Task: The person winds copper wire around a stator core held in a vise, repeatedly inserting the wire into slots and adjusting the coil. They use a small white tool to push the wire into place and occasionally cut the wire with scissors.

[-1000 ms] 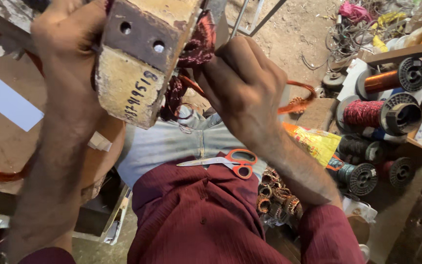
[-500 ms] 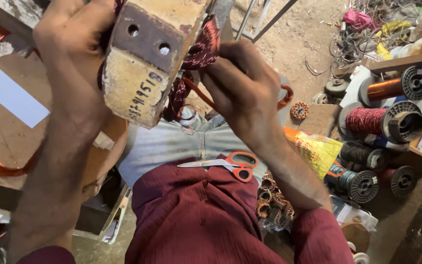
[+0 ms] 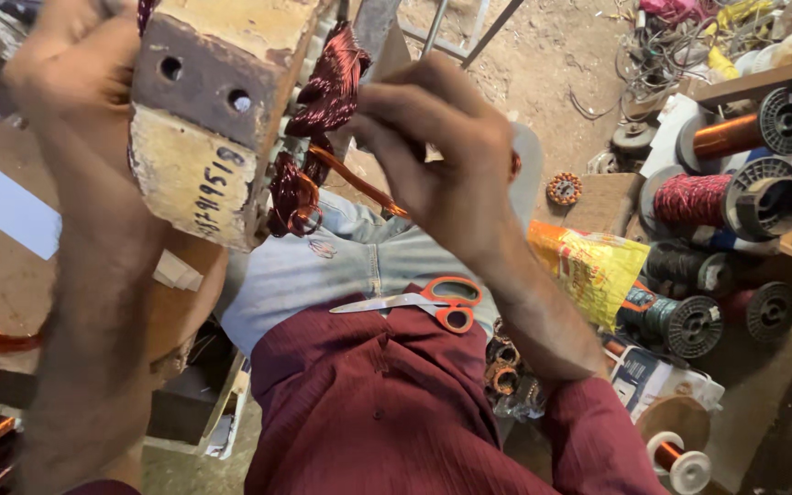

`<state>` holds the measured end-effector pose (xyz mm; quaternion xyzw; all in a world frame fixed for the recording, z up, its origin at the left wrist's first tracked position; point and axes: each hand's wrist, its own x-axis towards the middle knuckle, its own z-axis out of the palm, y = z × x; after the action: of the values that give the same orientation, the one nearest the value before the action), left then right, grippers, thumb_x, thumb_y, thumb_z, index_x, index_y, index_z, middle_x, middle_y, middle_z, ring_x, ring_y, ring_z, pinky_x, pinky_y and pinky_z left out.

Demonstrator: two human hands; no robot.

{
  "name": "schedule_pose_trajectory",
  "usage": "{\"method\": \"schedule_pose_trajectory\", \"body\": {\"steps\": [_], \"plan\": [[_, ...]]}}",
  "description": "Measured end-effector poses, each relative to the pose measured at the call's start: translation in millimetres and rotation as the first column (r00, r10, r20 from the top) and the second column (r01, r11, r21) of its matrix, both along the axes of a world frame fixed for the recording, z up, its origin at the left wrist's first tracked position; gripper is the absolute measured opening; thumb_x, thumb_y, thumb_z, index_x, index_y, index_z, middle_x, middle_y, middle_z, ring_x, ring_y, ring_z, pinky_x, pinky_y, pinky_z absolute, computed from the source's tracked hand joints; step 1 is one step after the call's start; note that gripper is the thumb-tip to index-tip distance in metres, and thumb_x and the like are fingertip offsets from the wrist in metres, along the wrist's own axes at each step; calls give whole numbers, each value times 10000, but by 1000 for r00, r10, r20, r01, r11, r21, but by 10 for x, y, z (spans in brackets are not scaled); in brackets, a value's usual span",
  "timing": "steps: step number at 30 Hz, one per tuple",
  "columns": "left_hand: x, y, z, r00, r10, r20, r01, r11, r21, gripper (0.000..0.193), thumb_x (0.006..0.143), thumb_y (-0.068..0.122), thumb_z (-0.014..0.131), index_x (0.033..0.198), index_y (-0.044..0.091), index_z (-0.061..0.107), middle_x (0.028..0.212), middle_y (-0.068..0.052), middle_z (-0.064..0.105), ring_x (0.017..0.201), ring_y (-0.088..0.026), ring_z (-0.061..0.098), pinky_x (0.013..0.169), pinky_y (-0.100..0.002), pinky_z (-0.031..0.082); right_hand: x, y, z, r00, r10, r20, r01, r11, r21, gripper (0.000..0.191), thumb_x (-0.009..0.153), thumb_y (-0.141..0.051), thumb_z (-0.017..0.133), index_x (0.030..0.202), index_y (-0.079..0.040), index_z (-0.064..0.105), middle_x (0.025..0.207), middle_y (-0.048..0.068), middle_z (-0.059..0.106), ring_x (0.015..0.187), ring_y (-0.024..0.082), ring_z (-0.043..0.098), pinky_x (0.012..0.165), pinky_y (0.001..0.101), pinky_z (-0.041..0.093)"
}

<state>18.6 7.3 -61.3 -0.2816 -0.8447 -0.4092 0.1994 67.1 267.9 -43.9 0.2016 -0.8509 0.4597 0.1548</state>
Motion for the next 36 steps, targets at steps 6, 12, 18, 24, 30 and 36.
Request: {"method": "schedule_pose_trajectory", "body": {"steps": [6,12,18,24,30,36], "plan": [[23,-69,-104,1000,5,24,-5,1000,2,143,968,-33,673,1093,-100,694,1054,-133,618,899,-188,578,754,-291,417,-205,45,-102,929,153,338,39,865,-500,790,979,46,834,1492,-105,252,914,50,689,804,83,711,706,227,605],[-141,-109,-249,994,33,-103,-46,990,-130,175,983,55,768,900,-81,695,858,-131,622,884,-253,653,759,-374,463,-297,100,-195,927,159,339,-36,939,-342,600,984,75,818,1486,-67,523,856,51,666,706,61,591,624,210,482],[-170,-119,-149,975,-60,212,42,995,86,166,986,101,774,929,-40,707,872,-92,669,768,-142,627,663,-286,422,-314,103,-122,933,188,306,-79,939,-336,525,934,33,791,1418,-53,604,874,11,673,697,12,599,613,197,460],[-45,7,164,968,-143,206,108,979,172,77,1033,5,787,1089,-27,745,1084,-92,684,962,-116,611,815,-239,471,-99,198,67,988,14,-152,-23,998,-55,592,960,-170,913,1434,-68,574,1064,73,702,934,196,668,873,331,531],[0,77,433,860,-110,498,-5,975,223,162,974,35,780,1125,15,725,1057,-54,738,925,-62,663,810,-232,532,273,550,-148,946,149,-286,-46,940,339,508,839,-389,859,1137,-23,671,840,90,652,826,286,650,866,438,515],[-30,201,535,823,-198,532,6,940,340,327,933,13,743,1248,21,655,1164,-14,708,1013,-41,659,905,-214,554,290,1027,-301,881,378,-285,-174,819,547,346,902,-338,867,958,-59,672,686,38,578,653,206,588,780,406,528]]}}
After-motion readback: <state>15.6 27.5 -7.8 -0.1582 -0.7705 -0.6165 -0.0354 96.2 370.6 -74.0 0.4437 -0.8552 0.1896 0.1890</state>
